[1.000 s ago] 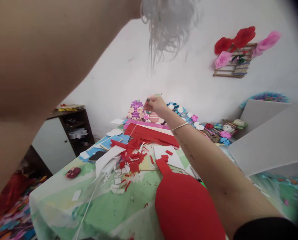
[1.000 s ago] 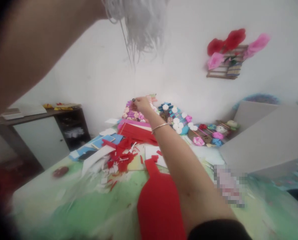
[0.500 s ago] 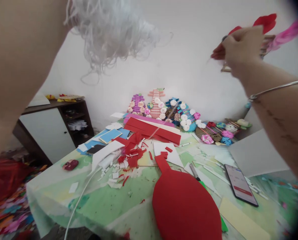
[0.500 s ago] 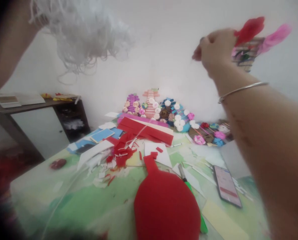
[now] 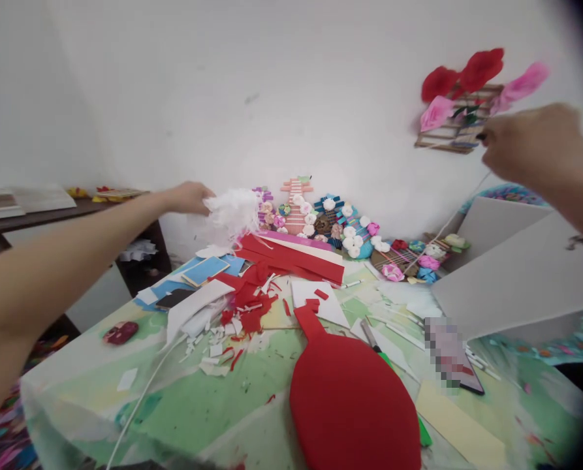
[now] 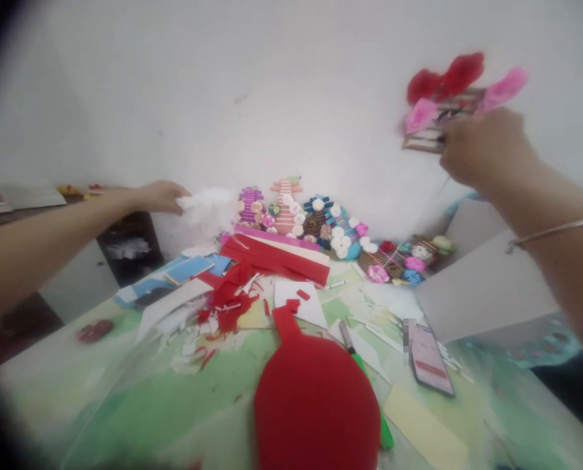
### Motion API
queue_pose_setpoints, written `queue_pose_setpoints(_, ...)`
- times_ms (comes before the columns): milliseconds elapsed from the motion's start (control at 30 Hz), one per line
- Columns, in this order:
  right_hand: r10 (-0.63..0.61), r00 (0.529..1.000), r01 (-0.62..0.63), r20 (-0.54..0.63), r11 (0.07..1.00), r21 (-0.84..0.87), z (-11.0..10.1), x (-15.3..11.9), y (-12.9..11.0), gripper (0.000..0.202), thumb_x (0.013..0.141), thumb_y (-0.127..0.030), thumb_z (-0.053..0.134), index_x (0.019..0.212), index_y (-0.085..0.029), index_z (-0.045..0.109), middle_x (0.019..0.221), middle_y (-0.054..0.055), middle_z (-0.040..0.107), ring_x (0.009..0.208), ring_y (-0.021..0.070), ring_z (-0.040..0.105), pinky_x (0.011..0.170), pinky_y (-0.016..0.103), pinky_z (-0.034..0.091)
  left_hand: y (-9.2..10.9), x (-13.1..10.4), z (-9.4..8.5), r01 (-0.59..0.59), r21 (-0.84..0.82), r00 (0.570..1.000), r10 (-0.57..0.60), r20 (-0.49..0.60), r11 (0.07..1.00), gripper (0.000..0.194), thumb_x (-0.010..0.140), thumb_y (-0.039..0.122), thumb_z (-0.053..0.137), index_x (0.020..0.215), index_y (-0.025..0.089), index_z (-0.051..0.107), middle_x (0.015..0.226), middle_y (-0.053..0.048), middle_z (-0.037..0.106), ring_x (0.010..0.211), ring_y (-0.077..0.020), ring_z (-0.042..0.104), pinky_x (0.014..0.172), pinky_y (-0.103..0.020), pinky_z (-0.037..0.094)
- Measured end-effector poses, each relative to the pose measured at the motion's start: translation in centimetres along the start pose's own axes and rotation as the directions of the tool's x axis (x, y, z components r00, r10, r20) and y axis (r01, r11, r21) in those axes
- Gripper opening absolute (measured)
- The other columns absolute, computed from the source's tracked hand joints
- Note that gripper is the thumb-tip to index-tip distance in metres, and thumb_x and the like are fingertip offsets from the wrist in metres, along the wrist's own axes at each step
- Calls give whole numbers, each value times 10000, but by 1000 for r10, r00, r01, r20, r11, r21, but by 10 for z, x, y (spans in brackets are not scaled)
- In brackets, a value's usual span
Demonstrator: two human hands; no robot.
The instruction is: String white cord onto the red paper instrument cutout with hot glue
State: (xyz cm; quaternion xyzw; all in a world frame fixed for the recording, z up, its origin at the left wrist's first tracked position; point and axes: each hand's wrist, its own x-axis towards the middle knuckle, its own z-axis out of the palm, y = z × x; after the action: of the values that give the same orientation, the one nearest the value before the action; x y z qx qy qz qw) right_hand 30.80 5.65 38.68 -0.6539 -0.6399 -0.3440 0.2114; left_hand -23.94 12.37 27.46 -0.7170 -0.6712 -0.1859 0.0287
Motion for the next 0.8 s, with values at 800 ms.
queue_pose_setpoints(800, -459, 878, 462, -136, 887, -15, 10, -85, -78, 283, 871, -197, 380, 797, -174, 652, 750, 99, 690, 697, 241, 620, 597, 339, 374, 144, -125, 224, -442, 31, 897, 442, 1, 896, 353, 738, 359, 618, 977, 106, 561, 1003, -175, 574, 952, -298, 533, 829, -391, 423)
